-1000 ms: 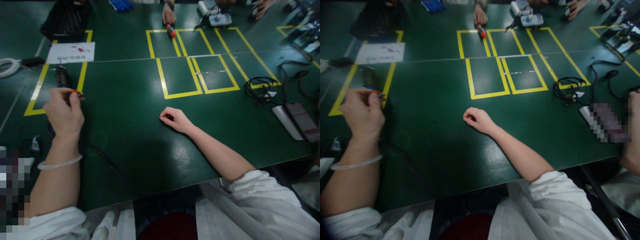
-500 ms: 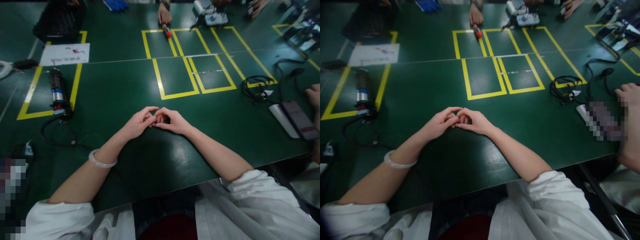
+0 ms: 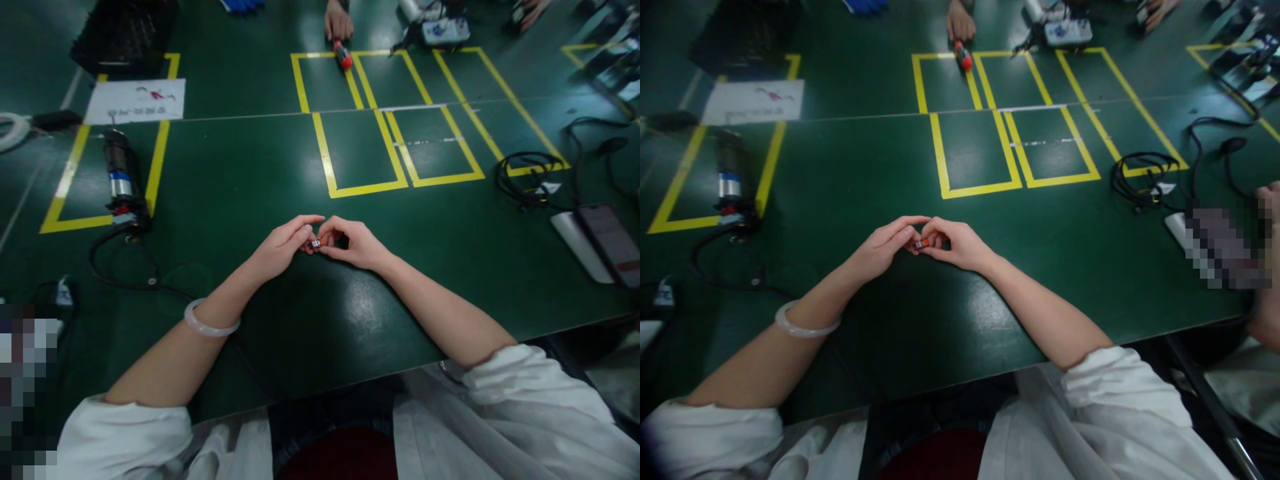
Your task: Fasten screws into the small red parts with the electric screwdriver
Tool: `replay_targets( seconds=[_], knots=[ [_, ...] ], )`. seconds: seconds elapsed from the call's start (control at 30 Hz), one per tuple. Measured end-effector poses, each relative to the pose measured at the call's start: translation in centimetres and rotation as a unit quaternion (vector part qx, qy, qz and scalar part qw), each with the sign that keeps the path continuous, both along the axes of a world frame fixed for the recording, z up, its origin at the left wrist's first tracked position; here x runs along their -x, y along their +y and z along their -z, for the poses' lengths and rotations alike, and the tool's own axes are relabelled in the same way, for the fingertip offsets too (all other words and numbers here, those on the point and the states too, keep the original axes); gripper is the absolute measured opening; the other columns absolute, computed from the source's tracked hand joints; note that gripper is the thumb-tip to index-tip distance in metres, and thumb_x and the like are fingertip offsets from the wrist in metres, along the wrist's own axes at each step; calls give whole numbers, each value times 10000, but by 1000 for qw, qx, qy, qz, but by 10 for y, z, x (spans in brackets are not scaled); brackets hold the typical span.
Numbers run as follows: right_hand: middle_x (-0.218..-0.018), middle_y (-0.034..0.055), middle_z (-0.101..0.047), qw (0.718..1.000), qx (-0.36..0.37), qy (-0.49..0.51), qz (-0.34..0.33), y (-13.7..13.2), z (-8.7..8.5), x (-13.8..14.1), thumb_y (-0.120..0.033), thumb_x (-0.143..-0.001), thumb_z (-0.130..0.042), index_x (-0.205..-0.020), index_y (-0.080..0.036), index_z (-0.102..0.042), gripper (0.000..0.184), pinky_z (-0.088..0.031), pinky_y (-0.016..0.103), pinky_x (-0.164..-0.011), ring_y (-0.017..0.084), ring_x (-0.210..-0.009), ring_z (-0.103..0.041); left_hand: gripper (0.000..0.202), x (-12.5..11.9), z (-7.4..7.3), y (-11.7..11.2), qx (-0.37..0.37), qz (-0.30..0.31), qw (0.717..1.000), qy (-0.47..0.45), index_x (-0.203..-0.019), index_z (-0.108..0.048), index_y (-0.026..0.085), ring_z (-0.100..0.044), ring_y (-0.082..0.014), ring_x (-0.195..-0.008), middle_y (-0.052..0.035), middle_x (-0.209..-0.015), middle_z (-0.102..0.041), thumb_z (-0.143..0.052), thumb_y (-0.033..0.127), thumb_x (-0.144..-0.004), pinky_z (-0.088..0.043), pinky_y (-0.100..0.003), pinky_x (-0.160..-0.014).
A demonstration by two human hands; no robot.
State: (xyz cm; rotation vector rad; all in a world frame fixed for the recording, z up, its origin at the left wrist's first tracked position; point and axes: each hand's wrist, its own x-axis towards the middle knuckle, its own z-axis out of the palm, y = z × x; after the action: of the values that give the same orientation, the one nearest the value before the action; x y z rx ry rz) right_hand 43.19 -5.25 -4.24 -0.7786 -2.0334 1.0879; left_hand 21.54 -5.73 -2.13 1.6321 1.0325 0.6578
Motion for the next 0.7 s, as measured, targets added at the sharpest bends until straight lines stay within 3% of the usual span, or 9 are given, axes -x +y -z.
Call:
replay_targets(
  seconds=[0.33,0.7],
  knots=[
    [-832,-6,-670,1000,7,12,28,-1,-1,1,-232,-876,-685,-985,-186,-595,149,-497,248,-689,115,-724,-620,326,2,3,1,2,7,1000,-16,-1007,-624,129,-642,-166,-799,-65,-883,-663,-528,440,-984,-520,-299,-770],
    [-857,-1,-675,999,17,-12,32,-1,-3,1,-248,-873,-671,-1007,-194,-582,170,-499,250,-683,111,-703,-599,336,2,2,-1,12,15,1000,14,-1037,-622,143,-618,-162,-789,-63,-903,-685,-660,451,-907,-466,-276,-716]
  ],
)
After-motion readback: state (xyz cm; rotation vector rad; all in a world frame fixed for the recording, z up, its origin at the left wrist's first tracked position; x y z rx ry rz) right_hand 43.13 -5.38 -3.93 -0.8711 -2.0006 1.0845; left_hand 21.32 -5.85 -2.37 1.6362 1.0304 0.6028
